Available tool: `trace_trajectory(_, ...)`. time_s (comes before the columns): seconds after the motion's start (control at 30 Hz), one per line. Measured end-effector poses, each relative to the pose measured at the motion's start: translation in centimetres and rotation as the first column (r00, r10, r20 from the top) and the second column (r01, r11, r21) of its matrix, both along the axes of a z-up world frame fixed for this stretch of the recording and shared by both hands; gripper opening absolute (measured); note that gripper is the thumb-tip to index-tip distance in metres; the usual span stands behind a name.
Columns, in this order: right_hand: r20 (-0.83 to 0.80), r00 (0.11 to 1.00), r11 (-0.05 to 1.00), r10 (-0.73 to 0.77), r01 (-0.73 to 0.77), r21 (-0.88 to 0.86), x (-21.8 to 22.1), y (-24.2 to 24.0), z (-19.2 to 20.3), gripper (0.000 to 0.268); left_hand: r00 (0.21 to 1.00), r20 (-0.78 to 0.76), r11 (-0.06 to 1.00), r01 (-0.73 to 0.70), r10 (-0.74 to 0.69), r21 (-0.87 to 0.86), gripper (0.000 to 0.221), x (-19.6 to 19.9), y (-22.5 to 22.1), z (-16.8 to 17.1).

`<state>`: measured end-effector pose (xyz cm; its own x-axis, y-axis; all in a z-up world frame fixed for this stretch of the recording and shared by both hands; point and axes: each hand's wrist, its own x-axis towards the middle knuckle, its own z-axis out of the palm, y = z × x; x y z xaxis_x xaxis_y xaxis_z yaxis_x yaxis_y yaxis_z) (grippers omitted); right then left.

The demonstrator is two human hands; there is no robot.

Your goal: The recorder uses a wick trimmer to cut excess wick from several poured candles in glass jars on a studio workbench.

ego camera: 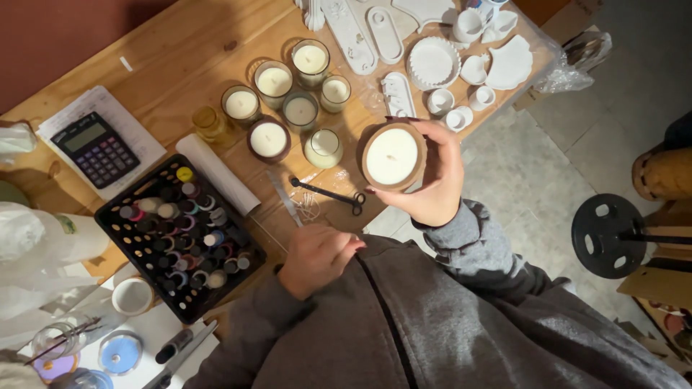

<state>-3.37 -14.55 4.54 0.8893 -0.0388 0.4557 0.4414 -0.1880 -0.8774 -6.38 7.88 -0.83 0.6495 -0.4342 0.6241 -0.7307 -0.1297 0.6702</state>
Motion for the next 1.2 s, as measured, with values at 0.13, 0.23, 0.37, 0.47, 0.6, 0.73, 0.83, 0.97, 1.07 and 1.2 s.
trace_trajectory(0.13,0.089,0.995,0.985,-0.051,0.065,-0.162,1.8,-0.4,0.3,0.084,0.997,-0.074,0.999,-0.014,0.017,0.029,0.012,-0.1,1.0,0.1)
trace_trajectory(0.23,0.089,0.970,0.851,-0.225,0.240,-0.467,5.1,-2.1,-1.4,0.077,0.993,-0.094,0.993,-0.058,0.067,0.099,0.016,-1.0,2.2,-0.2)
trace_trajectory(0.37,-0.174,0.956,0.883,-0.235,0.135,-0.449,12.0,-6.1,-10.0,0.073,0.981,-0.099,0.981,-0.158,0.169,0.110,0.021,-2.4,3.0,-1.1)
trace_trajectory(0.47,-0.248,0.935,0.796,-0.253,0.055,-0.603,15.5,-7.0,-17.3,0.076,0.962,-0.162,0.973,-0.205,0.221,0.111,0.026,-3.4,3.2,-1.5)
trace_trajectory(0.6,-0.380,0.853,0.633,-0.357,-0.079,-0.770,17.6,-4.9,-21.6,0.079,0.946,-0.206,0.964,-0.222,0.249,0.148,0.027,-3.9,3.2,-1.5)
trace_trajectory(0.73,-0.281,0.860,0.427,-0.426,-0.083,-0.900,18.0,-4.1,-22.7,0.086,0.937,-0.201,0.955,-0.260,0.285,0.142,0.025,-4.0,3.2,-1.6)
trace_trajectory(0.83,-0.245,0.865,0.331,-0.438,-0.098,-0.939,18.4,-4.3,-23.3,0.100,0.923,-0.213,0.945,-0.298,0.322,0.136,0.023,-4.1,3.3,-1.7)
trace_trajectory(0.97,-0.224,0.900,0.391,-0.373,-0.066,-0.918,20.4,-2.6,-21.0,0.109,0.909,-0.216,0.933,-0.335,0.357,0.133,0.022,-3.7,3.1,-1.8)
trace_trajectory(1.07,-0.207,0.938,0.524,-0.279,-0.032,-0.851,22.7,-2.0,-21.7,0.105,0.910,-0.210,0.933,-0.335,0.357,0.135,0.023,-3.0,2.9,-1.4)
trace_trajectory(1.2,-0.339,0.907,0.650,-0.249,-0.103,-0.753,24.6,-2.4,-24.0,0.083,0.913,-0.175,0.926,-0.345,0.369,0.150,0.024,-1.6,3.2,-1.0)
